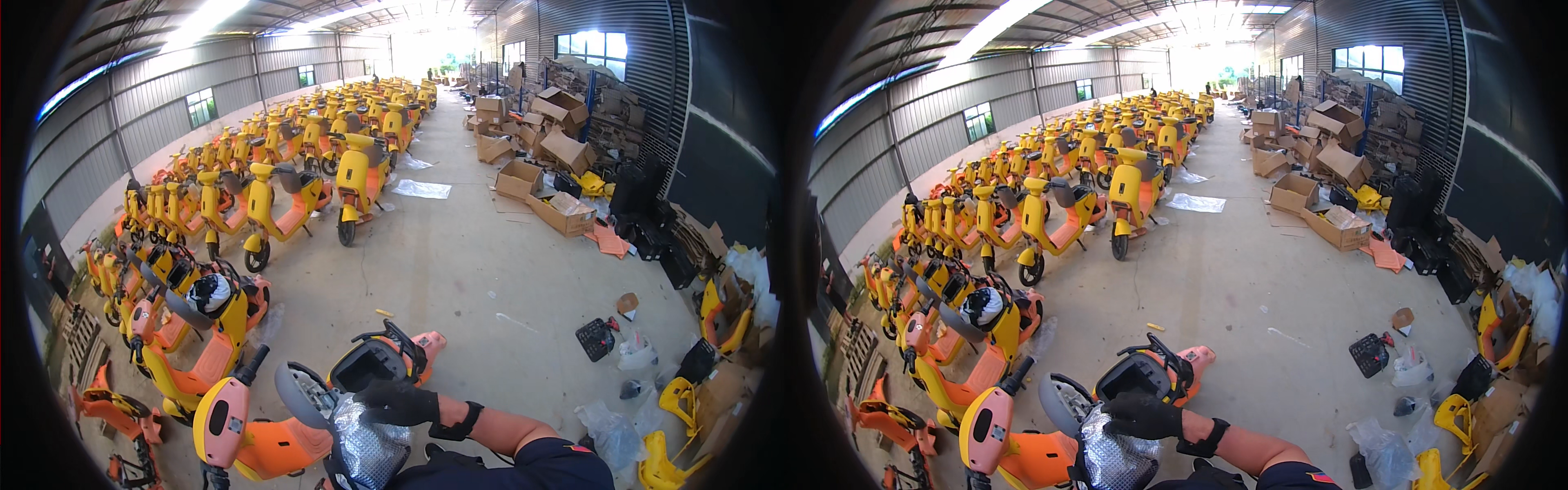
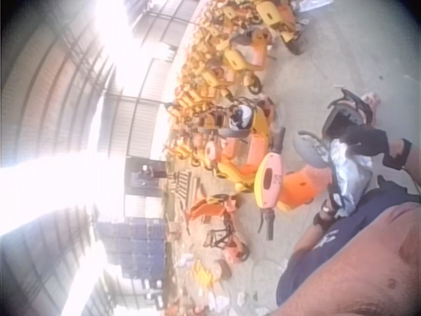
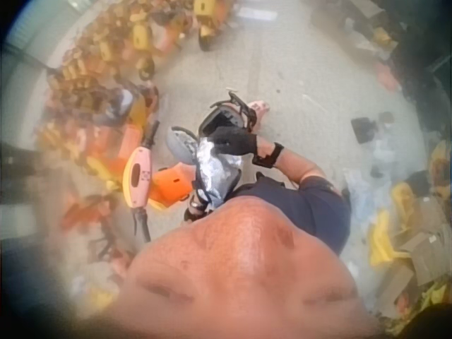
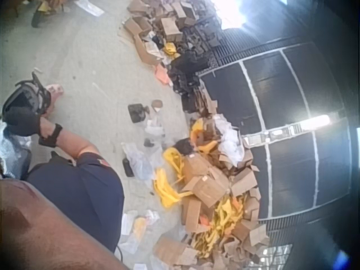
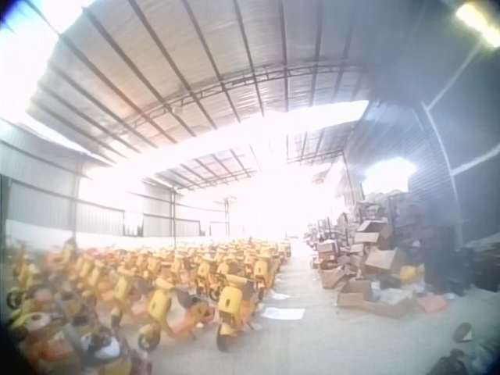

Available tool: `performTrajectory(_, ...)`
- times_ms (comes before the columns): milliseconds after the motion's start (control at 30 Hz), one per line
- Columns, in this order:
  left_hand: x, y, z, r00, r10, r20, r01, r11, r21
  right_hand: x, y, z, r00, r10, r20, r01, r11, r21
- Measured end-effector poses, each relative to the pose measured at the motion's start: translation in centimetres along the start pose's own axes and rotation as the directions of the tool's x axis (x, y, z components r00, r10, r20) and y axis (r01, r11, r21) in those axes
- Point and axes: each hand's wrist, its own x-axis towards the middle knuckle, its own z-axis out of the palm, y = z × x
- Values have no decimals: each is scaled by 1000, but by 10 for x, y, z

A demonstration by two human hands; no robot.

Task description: The person removes protective packing material from a scooter part and attaches the gray seat component to the orange body of an electric scooter.

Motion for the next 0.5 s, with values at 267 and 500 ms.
performTrajectory(267, -10, -7, -1, 1000, -11, 12, 11, 1000, -12, -2, -3, -4, 988, -17, -155, 4, 997, -82)
performTrajectory(500, -14, -13, -1, 1000, -24, 17, 24, 999, -21, 9, -6, -6, 976, -74, -205, 75, 997, -4)
